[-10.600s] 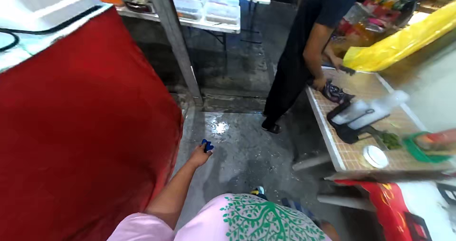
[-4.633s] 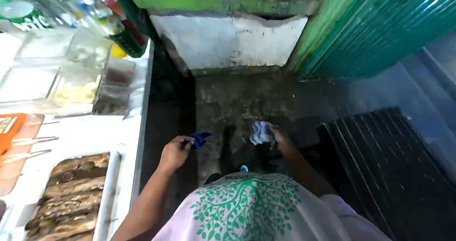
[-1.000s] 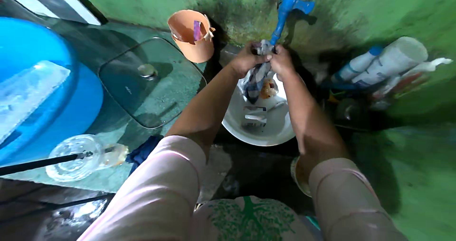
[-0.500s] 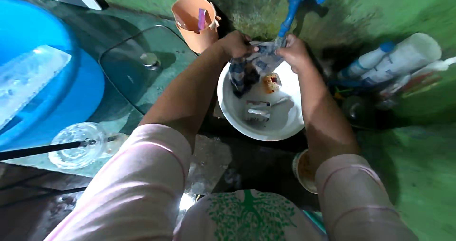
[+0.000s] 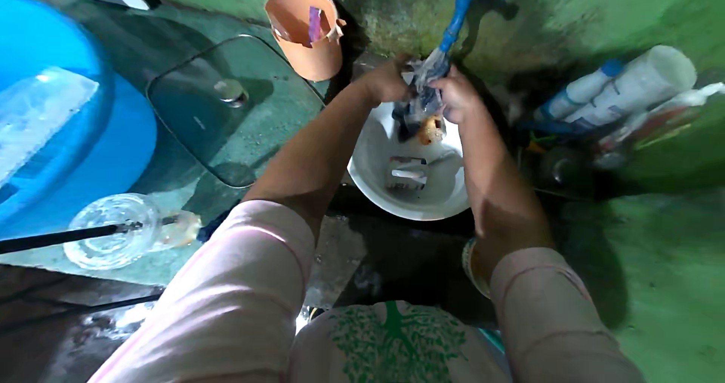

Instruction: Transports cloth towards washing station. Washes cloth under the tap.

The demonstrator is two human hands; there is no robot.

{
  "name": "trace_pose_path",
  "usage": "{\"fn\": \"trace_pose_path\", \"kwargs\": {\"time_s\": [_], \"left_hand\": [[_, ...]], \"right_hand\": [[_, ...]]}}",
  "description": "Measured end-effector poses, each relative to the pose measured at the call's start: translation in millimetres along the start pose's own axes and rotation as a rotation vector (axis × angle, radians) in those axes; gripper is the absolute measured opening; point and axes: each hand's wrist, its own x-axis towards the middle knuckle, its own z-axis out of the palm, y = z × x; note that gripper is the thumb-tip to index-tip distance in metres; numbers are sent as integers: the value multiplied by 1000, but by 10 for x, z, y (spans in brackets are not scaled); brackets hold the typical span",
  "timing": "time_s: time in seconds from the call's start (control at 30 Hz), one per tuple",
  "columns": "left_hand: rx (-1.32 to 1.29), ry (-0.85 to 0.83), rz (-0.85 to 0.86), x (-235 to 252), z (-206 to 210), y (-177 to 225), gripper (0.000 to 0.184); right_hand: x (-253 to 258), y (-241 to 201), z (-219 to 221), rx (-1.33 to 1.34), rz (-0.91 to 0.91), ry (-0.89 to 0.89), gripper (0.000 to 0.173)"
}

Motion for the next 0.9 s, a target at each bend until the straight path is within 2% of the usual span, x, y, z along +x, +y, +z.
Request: {"fn": "trace_pose_path", "kwargs": {"time_s": [0.07,0.1,0.2,0.23,0.3,0.37,0.43,0.5,0.57,0.67,0.77,0.8,0.9], "left_hand": [[27,-66,47,43,197,-108,89],[12,-62,70,81,288,-136,86],[-114,39,79,244,413,-177,60],[-143,57,85,276,391,-137,58],[-149,64,126,267,292,9,61],[20,16,225,272,205,152,58],[316,-84,325,294,192,262,44],[468,-184,378,298,267,310,32],[321,-250,295,199,306,371,26],[-139,-227,171,99,265,286,34],[-429,0,214,128,288,100,34],[-420,130,252,154,312,52,34],[-322,523,275,257,432,-84,57]], "right_hand": [[-62,-58,-1,247,23,13,47],[-76,-67,-13,360,22,32,41],[-37,11,-146,541,38,137,26],[-41,39,-209,491,71,201,27],[-51,139,-326,306,164,276,47],[-56,246,-357,361,220,273,56],[-72,287,-265,513,277,171,69],[-34,358,-106,696,322,-5,76],[55,490,49,933,257,-150,72],[174,602,209,1204,114,-267,60],[310,549,347,1364,-38,-320,49],[300,447,404,1382,-52,-231,47],[256,119,592,1302,-71,96,29]]}}
